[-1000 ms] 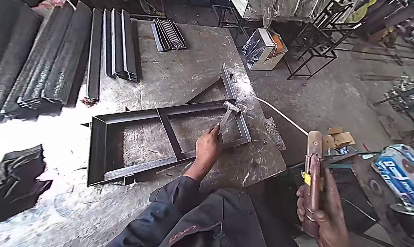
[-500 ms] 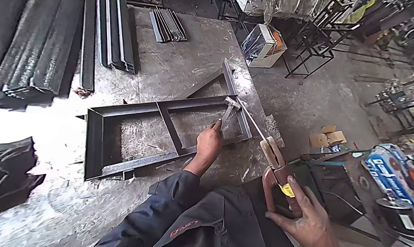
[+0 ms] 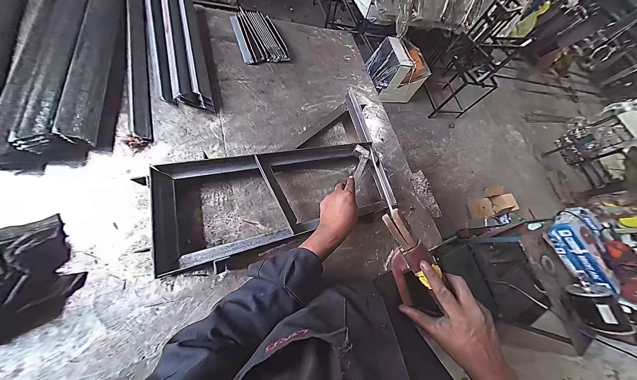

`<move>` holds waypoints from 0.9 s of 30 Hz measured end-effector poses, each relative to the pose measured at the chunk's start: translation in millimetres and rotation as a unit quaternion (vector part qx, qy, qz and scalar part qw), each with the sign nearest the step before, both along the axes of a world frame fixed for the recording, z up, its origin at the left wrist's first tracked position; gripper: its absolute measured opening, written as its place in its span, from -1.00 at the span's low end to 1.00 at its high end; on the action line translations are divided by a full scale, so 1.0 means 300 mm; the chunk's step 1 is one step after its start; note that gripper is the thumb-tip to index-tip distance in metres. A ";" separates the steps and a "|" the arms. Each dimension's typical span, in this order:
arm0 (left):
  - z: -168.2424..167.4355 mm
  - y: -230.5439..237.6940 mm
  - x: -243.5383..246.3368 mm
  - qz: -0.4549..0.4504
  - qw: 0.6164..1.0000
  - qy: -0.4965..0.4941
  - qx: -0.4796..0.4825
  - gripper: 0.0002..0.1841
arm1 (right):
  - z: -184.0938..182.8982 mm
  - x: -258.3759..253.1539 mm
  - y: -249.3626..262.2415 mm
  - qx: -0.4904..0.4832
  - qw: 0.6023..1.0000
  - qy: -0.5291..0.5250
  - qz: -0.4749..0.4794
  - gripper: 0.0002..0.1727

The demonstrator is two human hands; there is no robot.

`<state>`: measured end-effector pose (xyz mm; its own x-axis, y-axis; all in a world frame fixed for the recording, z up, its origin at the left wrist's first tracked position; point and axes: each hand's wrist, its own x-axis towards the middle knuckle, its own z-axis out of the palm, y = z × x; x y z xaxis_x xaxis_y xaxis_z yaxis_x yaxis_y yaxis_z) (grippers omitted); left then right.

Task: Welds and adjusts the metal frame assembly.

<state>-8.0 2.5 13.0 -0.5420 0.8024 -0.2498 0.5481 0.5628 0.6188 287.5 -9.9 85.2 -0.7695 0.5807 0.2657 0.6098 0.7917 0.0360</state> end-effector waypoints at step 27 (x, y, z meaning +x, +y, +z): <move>-0.005 -0.002 -0.007 -0.008 1.000 -0.015 0.001 -0.41 | -0.035 -0.066 0.040 0.030 0.999 -0.045 -0.006 -0.08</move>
<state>-10.1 1.8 11.5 -0.5208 0.8118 -0.2639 0.5383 0.5523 0.6366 267.7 2.2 74.7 -0.7847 0.5751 0.2313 0.6117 0.7789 0.1383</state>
